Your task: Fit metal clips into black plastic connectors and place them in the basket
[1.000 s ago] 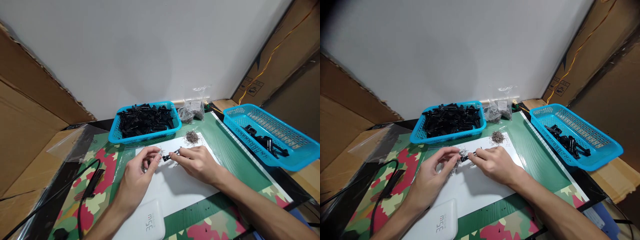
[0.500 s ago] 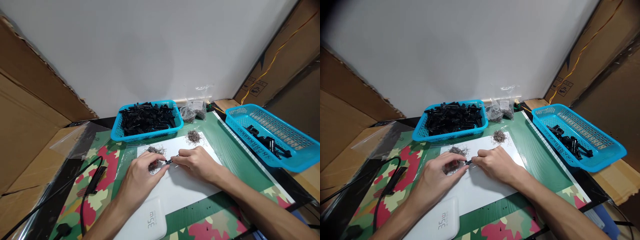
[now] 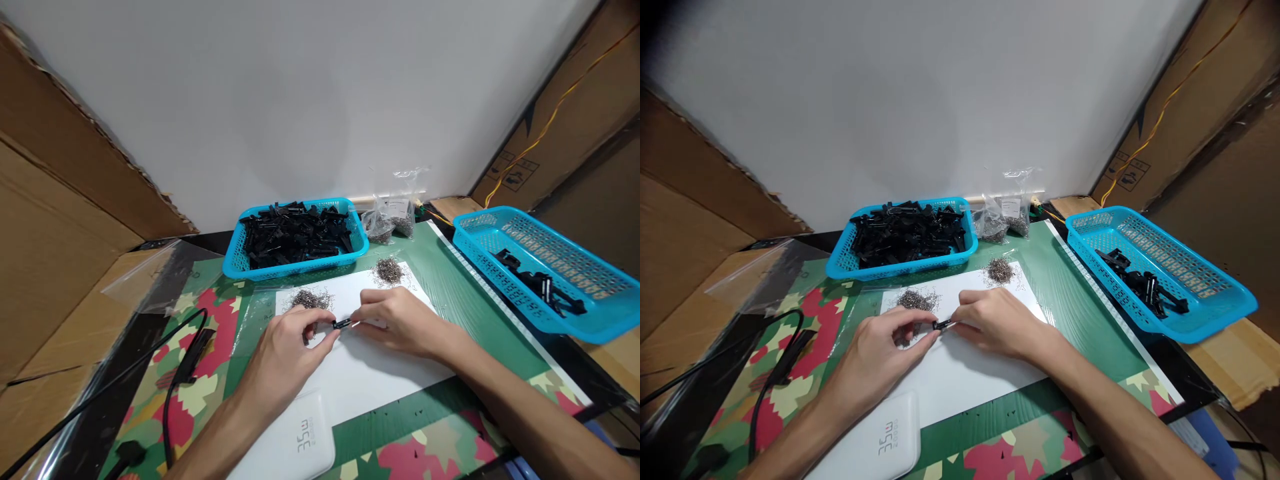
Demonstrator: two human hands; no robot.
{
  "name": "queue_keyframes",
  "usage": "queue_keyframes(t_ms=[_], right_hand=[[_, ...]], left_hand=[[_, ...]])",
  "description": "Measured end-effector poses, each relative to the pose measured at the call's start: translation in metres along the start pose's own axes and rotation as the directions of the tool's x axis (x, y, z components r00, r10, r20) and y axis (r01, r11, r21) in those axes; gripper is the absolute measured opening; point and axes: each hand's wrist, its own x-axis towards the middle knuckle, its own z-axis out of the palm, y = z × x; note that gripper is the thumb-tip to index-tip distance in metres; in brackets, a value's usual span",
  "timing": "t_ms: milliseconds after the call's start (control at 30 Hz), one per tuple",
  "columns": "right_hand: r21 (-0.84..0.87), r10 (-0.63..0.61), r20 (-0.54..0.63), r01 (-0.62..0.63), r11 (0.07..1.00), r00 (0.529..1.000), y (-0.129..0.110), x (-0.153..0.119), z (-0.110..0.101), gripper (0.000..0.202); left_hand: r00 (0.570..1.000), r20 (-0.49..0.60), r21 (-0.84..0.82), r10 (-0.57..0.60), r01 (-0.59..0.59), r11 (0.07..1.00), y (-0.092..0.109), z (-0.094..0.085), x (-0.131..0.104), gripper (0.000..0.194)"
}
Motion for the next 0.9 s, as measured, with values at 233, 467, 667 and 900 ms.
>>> queue_keyframes(t_ms=[233, 467, 667, 900], right_hand=[[0.107, 0.032, -0.110, -0.020, 0.994, 0.993, 0.004, -0.001, -0.019, 0.031], [0.208, 0.148, -0.323, -0.083, 0.975, 0.935, 0.006, -0.001, -0.027, 0.018], [0.665, 0.424, -0.286, -0.141, 0.733, 0.859, -0.022, 0.008, 0.001, 0.019], [0.690, 0.478, -0.256, -0.188, 0.699, 0.840, -0.025, 0.014, 0.030, 0.020]], left_hand=[[0.998, 0.011, -0.012, 0.067, -0.067, 0.998, 0.003, 0.004, -0.001, 0.013], [0.989, 0.060, -0.025, 0.133, -0.132, 0.991, 0.006, 0.004, -0.004, 0.008], [0.979, 0.087, 0.011, 0.184, -0.186, 0.983, 0.006, 0.004, -0.005, 0.004], [0.978, 0.070, 0.039, 0.196, -0.199, 0.979, 0.009, 0.004, -0.006, 0.003]])
